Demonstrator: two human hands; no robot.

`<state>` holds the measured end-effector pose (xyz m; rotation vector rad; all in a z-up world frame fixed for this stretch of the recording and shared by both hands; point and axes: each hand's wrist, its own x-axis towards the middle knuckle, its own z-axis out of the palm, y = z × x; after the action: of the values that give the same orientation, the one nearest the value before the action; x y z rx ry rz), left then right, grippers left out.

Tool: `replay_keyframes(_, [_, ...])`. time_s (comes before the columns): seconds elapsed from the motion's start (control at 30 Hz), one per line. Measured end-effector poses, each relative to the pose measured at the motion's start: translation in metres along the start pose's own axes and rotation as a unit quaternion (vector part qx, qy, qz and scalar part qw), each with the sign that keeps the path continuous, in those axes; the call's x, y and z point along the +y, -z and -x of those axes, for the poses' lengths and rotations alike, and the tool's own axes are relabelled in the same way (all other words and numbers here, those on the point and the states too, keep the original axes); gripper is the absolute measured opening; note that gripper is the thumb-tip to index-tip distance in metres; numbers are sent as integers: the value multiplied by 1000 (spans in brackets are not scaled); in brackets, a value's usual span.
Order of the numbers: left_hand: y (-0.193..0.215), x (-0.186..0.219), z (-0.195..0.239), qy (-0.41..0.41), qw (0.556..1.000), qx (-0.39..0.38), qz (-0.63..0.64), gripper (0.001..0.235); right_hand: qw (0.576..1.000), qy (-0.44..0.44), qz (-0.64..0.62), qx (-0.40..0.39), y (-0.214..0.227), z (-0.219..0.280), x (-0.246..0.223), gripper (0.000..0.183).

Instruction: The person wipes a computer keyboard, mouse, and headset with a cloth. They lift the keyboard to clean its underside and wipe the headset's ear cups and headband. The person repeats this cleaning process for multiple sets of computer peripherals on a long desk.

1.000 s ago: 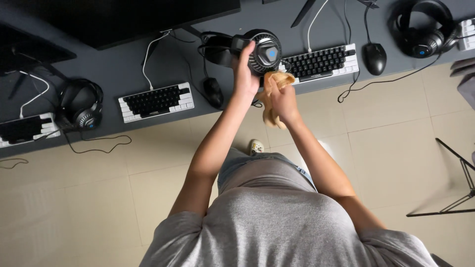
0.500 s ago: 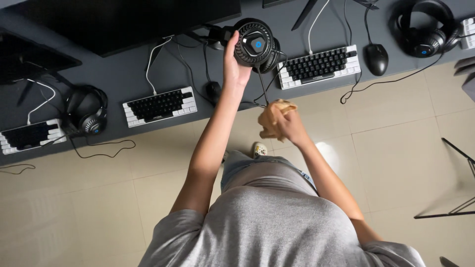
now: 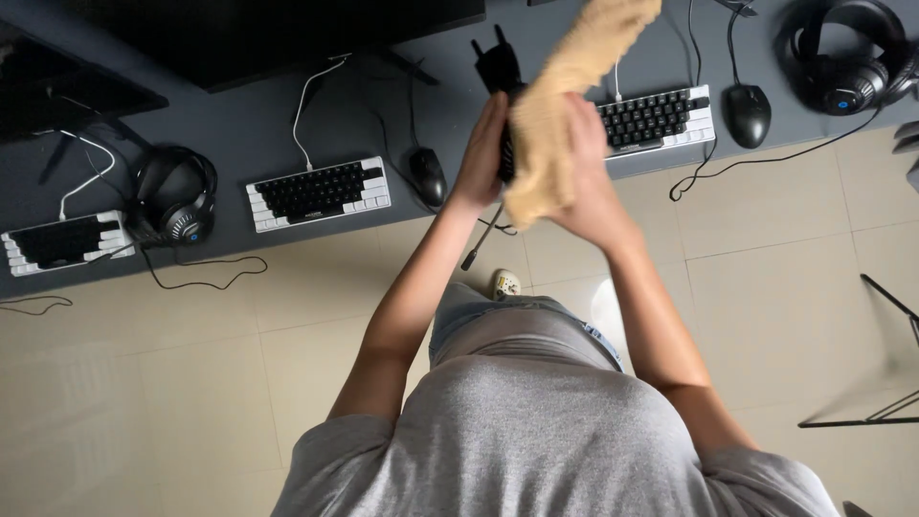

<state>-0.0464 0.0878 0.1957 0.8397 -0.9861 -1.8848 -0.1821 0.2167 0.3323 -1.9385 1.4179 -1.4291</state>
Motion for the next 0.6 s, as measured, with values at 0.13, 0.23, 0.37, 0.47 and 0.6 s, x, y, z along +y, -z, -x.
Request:
replay_keyframes(0.13, [3,1,1,24,988,-83,127,71,935,105,302,-152,-7,-10,-21,74])
replay_keyframes(0.23, [-3,23,16,74,977,-89,178,69,952,91,227,-184,7,0,-12,53])
replay_keyframes(0.37, [-20,46,39,78,975,-127,166,68,975,6,176,-133,9,-1,-5,36])
replay_keyframes(0.47, [-28,34,39,39,987,-119,99,66,990,-60,127,-35,-12,-13,-10,59])
replay_keyframes(0.6, [-12,19,27,25,997,-65,38,66,970,-36,238,-28,-27,-11,-22,73])
